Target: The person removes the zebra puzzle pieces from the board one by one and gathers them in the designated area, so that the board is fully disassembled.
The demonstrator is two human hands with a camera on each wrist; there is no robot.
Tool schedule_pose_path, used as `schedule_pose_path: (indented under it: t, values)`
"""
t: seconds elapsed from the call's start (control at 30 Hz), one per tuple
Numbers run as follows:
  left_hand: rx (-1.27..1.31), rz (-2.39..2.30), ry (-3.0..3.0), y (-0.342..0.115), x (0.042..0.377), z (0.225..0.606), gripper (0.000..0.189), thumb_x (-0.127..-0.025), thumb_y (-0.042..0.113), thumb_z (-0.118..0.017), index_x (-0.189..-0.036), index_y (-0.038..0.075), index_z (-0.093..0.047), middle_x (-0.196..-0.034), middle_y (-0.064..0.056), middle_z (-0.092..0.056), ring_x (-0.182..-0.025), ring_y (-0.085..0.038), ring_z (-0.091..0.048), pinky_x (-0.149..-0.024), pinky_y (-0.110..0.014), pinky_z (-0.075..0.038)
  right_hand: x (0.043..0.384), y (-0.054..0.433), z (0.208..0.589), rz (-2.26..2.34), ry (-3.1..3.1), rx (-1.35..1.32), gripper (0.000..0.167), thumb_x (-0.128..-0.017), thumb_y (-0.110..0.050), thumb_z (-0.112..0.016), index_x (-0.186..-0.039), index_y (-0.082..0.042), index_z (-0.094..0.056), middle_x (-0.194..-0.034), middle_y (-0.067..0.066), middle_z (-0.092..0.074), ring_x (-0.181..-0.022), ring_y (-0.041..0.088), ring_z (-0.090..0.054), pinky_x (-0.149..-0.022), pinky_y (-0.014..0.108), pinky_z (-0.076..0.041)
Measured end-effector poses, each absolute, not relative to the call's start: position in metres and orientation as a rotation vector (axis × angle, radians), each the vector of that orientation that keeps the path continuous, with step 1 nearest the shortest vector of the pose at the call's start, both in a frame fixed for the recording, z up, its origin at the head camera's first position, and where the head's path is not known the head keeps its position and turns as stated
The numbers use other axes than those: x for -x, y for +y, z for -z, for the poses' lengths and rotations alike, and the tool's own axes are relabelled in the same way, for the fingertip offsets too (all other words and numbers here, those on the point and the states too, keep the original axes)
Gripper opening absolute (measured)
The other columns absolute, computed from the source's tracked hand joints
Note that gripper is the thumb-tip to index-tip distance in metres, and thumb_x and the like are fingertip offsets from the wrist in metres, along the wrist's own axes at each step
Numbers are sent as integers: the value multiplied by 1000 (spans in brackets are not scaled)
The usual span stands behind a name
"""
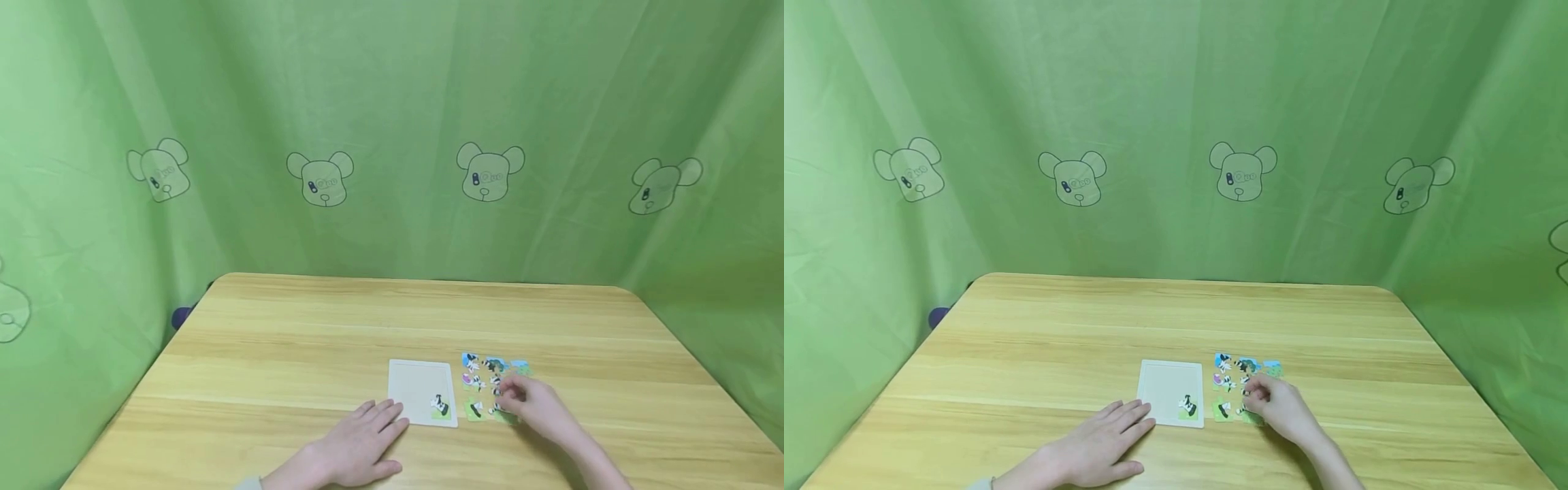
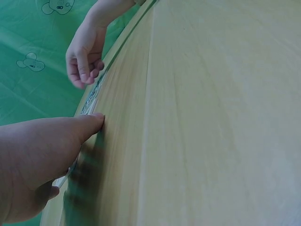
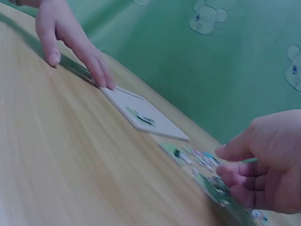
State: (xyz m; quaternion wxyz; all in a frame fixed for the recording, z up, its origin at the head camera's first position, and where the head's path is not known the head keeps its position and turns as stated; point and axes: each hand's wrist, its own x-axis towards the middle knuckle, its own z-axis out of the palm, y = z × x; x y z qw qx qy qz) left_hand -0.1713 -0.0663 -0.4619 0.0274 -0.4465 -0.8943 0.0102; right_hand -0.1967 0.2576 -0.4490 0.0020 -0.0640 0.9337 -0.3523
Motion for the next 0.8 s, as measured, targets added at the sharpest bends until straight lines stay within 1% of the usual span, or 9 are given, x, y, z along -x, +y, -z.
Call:
schedule_pose_path:
  t: [0.1, 0.2, 0.3, 0.4, 0.47, 0.53, 0.67, 0.8]
  values:
    - [1380, -29, -2760, -67, 172, 462, 64, -94, 53, -37, -141, 11, -38, -147, -9, -32, -135, -23, -29, -108, -40, -28, 200, 245, 446, 1175, 2893, 305, 17, -80, -9, -69, -95, -4, -63, -78, -4, -59, -75, 10, -56, -69, 22, -49]
    - [1382, -25, -2763, -66, 172, 463, 64, -94, 53, -37, -142, 11, -37, -147, -9, -32, -135, -23, -29, -109, -40, -28, 203, 230, 445, 1215, 2867, 431, 22, -79, -5, -68, -100, -1, -62, -80, -3, -61, -75, 10, -57, -68, 20, -50]
    - [1378, -21, -2773, -66, 173, 463, 64, -94, 54, -37, -142, 11, -37, -148, -9, -32, -135, -23, -28, -109, -40, -27, 206, 216, 446, 1221, 2838, 531, 32, -78, -5, -69, -108, 2, -60, -85, -1, -61, -79, 12, -57, -71, 22, -51]
    - [1373, -21, -2783, -66, 173, 463, 64, -94, 54, -37, -142, 11, -37, -148, -9, -32, -135, -23, -28, -109, -40, -27, 209, 204, 447, 1183, 2813, 597, 39, -77, -9, -71, -113, 1, -60, -93, 0, -62, -87, 17, -56, -78, 29, -50]
    - [1372, -26, -2782, -66, 173, 463, 64, -94, 54, -37, -142, 11, -37, -147, -9, -32, -135, -23, -28, -109, -40, -28, 211, 198, 448, 1120, 2816, 632, 40, -76, -14, -73, -112, -1, -61, -97, -1, -61, -90, 18, -54, -80, 33, -48]
    - [1373, -30, -2782, -65, 174, 463, 64, -94, 54, -37, -142, 11, -37, -147, -9, -32, -135, -23, -28, -109, -40, -27, 212, 193, 448, 1050, 2834, 660, 40, -75, -16, -74, -111, -4, -63, -99, -1, -61, -89, 16, -52, -78, 32, -47]
    - [1376, -37, -2779, -65, 174, 462, 64, -94, 54, -37, -142, 11, -37, -147, -9, -32, -135, -23, -28, -109, -40, -27, 215, 187, 448, 919, 2881, 722, 39, -72, -15, -76, -108, -4, -65, -93, -3, -58, -81, 14, -48, -70, 28, -43]
    - [1382, -32, -2780, -66, 174, 461, 64, -94, 54, -37, -142, 11, -37, -148, -9, -32, -135, -23, -28, -109, -40, -27, 214, 185, 448, 807, 2918, 742, 36, -69, -14, -76, -102, -4, -67, -93, -2, -57, -83, 14, -49, -72, 32, -45]
